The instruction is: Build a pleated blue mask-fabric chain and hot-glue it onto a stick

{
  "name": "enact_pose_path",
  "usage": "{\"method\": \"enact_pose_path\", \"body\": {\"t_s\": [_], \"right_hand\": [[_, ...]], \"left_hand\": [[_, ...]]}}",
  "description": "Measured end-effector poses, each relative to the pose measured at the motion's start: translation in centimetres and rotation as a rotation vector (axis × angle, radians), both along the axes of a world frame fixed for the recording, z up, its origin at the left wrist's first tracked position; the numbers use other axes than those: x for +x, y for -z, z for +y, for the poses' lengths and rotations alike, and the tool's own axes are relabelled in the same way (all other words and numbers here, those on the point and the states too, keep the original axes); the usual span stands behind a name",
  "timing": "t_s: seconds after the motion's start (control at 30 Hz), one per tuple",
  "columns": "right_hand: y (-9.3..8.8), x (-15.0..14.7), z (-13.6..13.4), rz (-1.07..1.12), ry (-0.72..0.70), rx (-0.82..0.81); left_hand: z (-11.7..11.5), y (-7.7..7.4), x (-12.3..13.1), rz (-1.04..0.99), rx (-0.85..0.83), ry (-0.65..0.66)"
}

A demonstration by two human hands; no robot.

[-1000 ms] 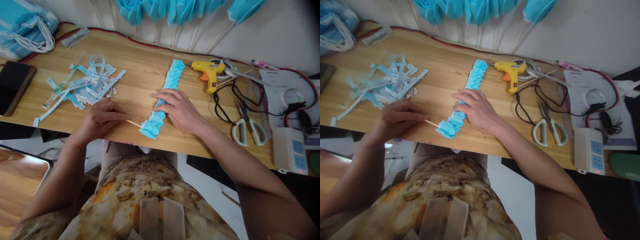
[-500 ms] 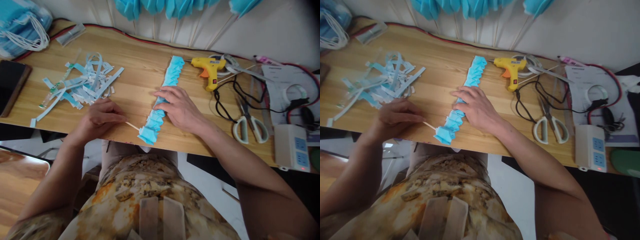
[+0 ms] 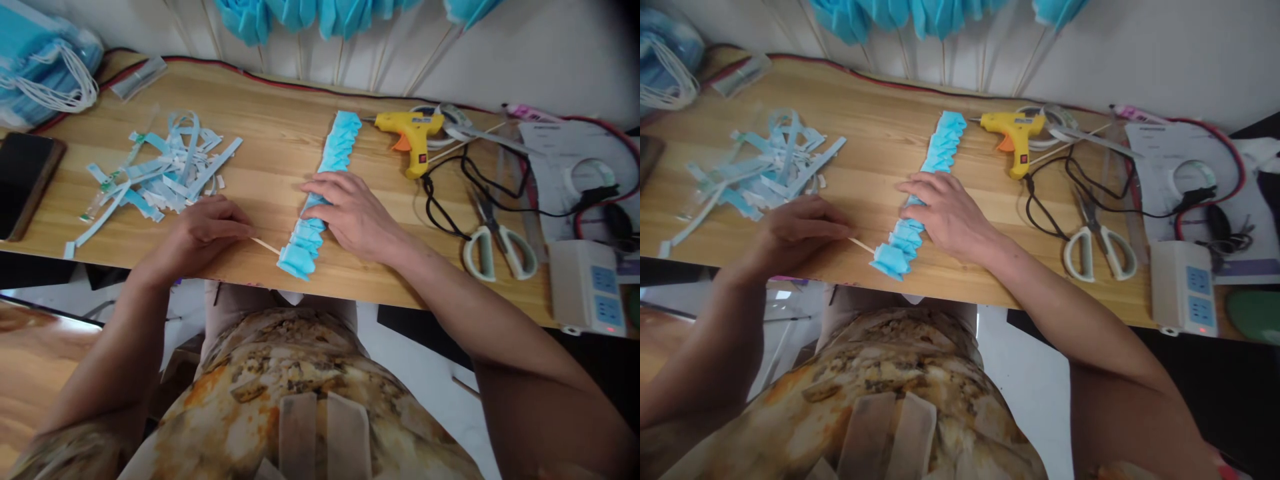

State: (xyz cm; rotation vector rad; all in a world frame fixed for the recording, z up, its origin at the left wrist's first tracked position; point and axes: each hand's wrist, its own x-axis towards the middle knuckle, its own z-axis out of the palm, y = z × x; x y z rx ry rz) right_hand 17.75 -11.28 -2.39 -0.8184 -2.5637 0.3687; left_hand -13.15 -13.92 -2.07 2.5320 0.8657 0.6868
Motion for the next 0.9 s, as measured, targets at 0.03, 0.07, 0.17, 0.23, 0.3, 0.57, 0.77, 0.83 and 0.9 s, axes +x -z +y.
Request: {"method": "enact_pose_path", "body": {"t_s": [0.03,0.07,0.17,0.23,0.3,0.57,0.77,0.83,0.9], "right_hand": [[0.1,0.0,0.0,0.003,-0.001,0.012],[0.2,0.0,0.0,0.004,-0.002,0.023],[0.4,-0.1,0.1,0.007,-0.006,0.043],[0.4,0.0,0.1,0.009,-0.011,0.043],[0.4,0.0,0.1,0.009,-0.014,0.033],[0.1,0.0,0.2,0.099,-0.041,0.040],[-0.9,0.5,0.4,0.171,-0.024,0.054],[-1.1,0.8,0.5,0.176,0.033,0.057],[-1.3,1.3,0.7,0.175,0.109,0.053]], "left_hand": [[0.0,0.0,0.1,0.001,-0.012,-0.016],[-0.1,-0.1,0.1,0.001,-0.024,-0.034],[-0.3,-0.1,0.2,-0.006,-0.040,-0.074],[-0.3,0.0,0.2,-0.002,-0.037,-0.074],[-0.3,0.1,0.2,0.003,-0.029,-0.074],[0.0,0.5,0.4,0.022,0.015,-0.110],[0.0,0.6,0.4,0.016,0.029,-0.098],[0.0,0.7,0.4,0.006,0.046,-0.098],[0.0,0.7,0.5,0.000,0.052,-0.096]]}}
